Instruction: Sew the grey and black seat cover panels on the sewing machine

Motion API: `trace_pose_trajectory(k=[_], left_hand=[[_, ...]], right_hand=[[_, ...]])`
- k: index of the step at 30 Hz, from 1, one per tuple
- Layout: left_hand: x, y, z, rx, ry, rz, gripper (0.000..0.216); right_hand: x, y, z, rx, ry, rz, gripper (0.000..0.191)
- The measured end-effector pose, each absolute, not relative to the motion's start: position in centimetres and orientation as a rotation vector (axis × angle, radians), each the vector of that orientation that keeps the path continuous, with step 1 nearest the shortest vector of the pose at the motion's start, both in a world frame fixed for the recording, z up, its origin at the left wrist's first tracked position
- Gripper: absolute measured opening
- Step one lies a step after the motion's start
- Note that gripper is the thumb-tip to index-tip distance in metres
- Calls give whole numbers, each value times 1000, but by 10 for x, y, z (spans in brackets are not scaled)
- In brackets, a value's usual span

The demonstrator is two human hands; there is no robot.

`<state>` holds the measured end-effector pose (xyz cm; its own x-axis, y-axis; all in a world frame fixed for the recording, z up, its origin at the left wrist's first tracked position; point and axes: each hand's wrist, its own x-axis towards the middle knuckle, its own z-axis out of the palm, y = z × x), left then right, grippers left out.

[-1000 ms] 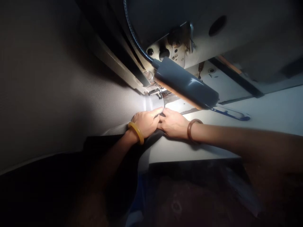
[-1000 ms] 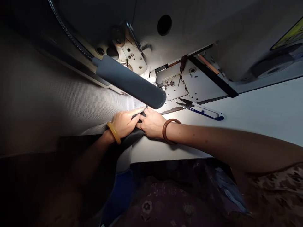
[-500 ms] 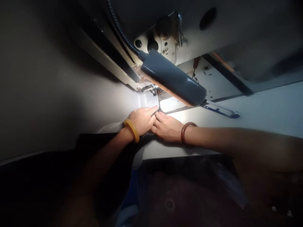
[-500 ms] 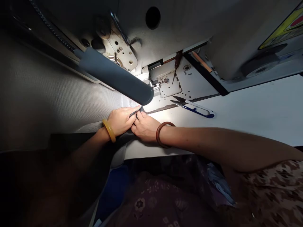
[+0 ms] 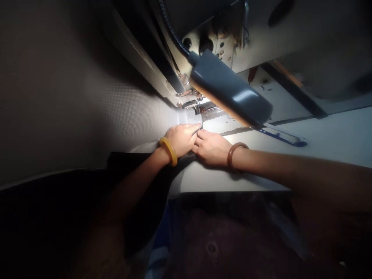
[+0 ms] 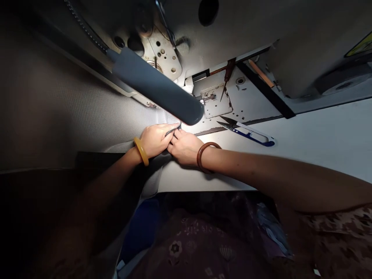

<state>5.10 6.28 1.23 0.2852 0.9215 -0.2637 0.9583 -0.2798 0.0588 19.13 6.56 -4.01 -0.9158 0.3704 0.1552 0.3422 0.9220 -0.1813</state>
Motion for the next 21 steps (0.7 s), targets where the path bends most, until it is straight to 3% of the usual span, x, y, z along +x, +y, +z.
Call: trace_pose_trajectory(k=[5, 13, 21], left_hand=[[51, 72, 15, 2305, 1789, -265, 42], [67, 65, 51, 2345, 1688, -941, 47], [68, 50, 38, 2411, 1648, -755, 44]], right_hand=[[188, 71, -41, -526, -2868, 158, 30], [183, 51, -34, -493, -2907, 57, 40], [198, 55, -42, -381, -2901, -45, 35]])
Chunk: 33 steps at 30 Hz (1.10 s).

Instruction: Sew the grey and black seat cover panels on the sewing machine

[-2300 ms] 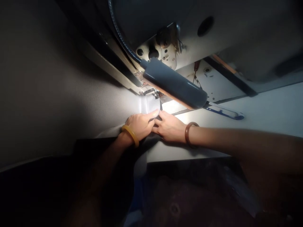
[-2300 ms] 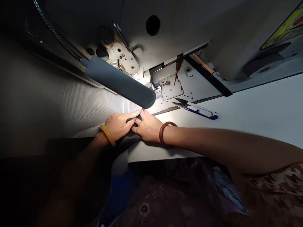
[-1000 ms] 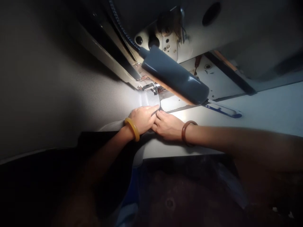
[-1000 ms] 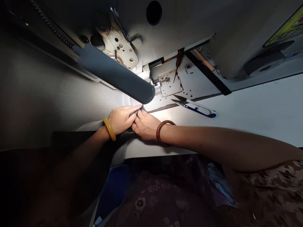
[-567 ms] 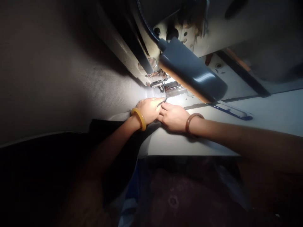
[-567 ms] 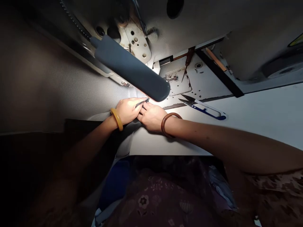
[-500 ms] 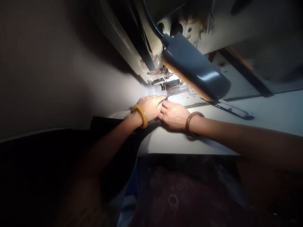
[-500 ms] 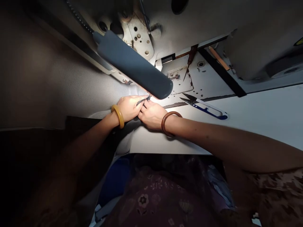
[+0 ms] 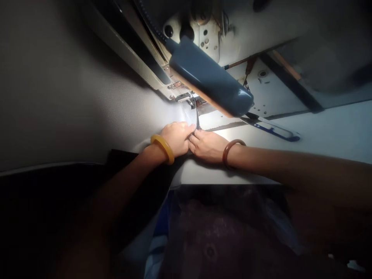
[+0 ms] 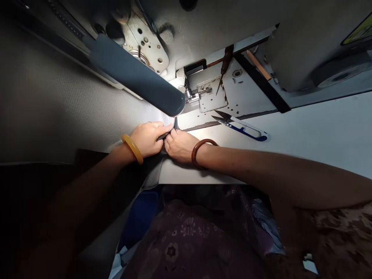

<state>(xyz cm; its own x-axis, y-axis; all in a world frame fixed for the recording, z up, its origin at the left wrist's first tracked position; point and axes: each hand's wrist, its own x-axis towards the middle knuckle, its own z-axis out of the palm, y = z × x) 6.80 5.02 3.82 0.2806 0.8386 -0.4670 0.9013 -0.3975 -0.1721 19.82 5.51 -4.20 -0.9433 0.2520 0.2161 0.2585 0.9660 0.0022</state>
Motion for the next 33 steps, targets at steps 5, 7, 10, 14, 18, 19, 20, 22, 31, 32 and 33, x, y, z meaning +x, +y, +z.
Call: trace_pose_trajectory(k=[5, 7, 10, 14, 18, 19, 20, 22, 31, 32, 33], left_hand=[[61, 53, 30, 2357, 1695, -576, 40], [59, 54, 29, 2341, 1683, -511, 39], [58, 55, 30, 2304, 1654, -422, 40], [57, 56, 27, 2330, 1606, -375, 39], [57, 56, 24, 2367, 1582, -344, 37], [57, 57, 23, 2375, 1578, -340, 37], [57, 57, 23, 2380, 1573, -343, 37], [57, 57, 23, 2382, 1572, -364, 36], [53, 66, 15, 2403, 1642, -393, 41], [52, 68, 15, 2400, 1652, -392, 41], [51, 70, 15, 2395, 1659, -391, 40]], right_hand=[[196, 45, -43, -382, -2803, -79, 34], [196, 45, -43, -394, -2816, -71, 34], [195, 48, -41, -406, -2867, -61, 34], [196, 50, -37, -389, -2941, -13, 35], [197, 49, -34, -382, -2953, -19, 36], [197, 49, -33, -376, -2961, -34, 37], [197, 49, -33, -372, -2971, -48, 38], [197, 49, -31, -371, -2986, -64, 39], [193, 60, -32, -414, -3033, 9, 37], [193, 62, -32, -430, -3037, 40, 37], [192, 63, -32, -450, -3038, 73, 37]])
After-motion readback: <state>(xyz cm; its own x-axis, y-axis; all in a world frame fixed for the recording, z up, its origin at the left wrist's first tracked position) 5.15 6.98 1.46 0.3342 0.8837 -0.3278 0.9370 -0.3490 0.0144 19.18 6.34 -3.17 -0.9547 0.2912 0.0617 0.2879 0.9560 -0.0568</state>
